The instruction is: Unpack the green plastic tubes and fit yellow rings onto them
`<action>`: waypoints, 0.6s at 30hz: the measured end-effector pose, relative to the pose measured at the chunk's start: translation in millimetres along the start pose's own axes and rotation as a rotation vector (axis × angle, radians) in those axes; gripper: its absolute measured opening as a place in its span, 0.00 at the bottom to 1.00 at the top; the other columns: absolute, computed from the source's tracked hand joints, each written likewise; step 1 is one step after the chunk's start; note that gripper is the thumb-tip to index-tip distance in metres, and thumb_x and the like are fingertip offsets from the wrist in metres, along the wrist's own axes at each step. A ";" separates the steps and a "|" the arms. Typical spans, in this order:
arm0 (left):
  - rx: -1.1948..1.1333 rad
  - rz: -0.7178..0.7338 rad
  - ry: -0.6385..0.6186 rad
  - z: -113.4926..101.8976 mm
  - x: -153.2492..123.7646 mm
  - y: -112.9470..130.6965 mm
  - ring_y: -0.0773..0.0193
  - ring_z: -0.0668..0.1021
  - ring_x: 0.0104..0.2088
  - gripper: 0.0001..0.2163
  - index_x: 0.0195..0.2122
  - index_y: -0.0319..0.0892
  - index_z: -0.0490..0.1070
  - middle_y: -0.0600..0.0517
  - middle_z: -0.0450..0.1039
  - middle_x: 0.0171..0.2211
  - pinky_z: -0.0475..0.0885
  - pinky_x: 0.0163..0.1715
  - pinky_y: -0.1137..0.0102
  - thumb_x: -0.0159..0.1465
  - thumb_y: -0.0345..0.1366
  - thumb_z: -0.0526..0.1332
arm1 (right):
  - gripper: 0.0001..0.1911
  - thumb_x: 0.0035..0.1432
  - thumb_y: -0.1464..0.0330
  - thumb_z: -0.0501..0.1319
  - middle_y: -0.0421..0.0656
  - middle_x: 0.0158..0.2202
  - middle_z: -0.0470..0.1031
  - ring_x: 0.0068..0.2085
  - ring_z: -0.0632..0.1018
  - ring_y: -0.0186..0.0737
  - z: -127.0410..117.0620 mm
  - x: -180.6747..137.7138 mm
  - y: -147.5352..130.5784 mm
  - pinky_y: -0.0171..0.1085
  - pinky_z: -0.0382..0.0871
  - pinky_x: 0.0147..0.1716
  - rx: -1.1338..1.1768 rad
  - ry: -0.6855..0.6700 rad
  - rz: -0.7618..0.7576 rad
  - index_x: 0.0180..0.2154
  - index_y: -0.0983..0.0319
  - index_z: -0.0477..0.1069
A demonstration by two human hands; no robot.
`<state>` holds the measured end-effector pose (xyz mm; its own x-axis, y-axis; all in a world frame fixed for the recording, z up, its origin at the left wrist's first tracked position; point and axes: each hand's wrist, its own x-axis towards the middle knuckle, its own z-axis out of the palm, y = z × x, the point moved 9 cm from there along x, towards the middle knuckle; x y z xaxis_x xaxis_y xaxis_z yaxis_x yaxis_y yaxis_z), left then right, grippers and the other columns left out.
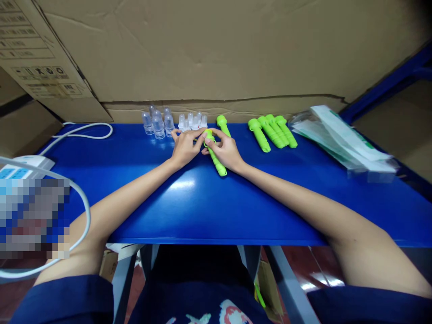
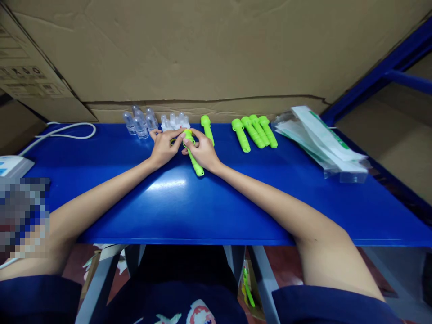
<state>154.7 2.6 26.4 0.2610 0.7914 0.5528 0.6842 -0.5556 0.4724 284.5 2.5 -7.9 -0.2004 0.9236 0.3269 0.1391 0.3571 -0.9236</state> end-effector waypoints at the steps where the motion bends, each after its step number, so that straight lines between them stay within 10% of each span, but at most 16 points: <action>1: -0.011 0.016 0.010 0.8 0.2 -0.9 0.49 0.83 0.49 0.19 0.54 0.51 0.82 0.46 0.85 0.49 0.58 0.58 0.48 0.76 0.50 0.54 | 0.41 0.57 0.40 0.68 0.48 0.41 0.84 0.32 0.86 0.47 0.2 0.1 0.5 0.47 0.87 0.38 0.007 -0.003 -0.002 0.60 0.62 0.69; 11: -0.023 0.022 -0.001 0.8 1.3 -0.9 0.52 0.82 0.51 0.15 0.52 0.46 0.78 0.46 0.84 0.50 0.60 0.58 0.55 0.76 0.45 0.54 | 0.38 0.56 0.41 0.69 0.48 0.50 0.82 0.33 0.86 0.43 4.9 2.8 1.6 0.46 0.88 0.38 0.086 -0.058 -0.021 0.58 0.58 0.69; 18: -0.024 0.022 0.011 -2.3 0.9 -0.6 0.53 0.81 0.47 0.15 0.51 0.46 0.77 0.47 0.82 0.45 0.60 0.56 0.55 0.76 0.46 0.55 | 0.41 0.55 0.39 0.69 0.43 0.40 0.82 0.34 0.86 0.45 10.5 2.9 4.8 0.49 0.88 0.40 0.171 -0.107 0.007 0.59 0.59 0.67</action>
<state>153.0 3.0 28.2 0.2680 0.7764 0.5703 0.6621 -0.5785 0.4764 274.4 5.4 -13.5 -0.3027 0.9026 0.3061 -0.0246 0.3137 -0.9492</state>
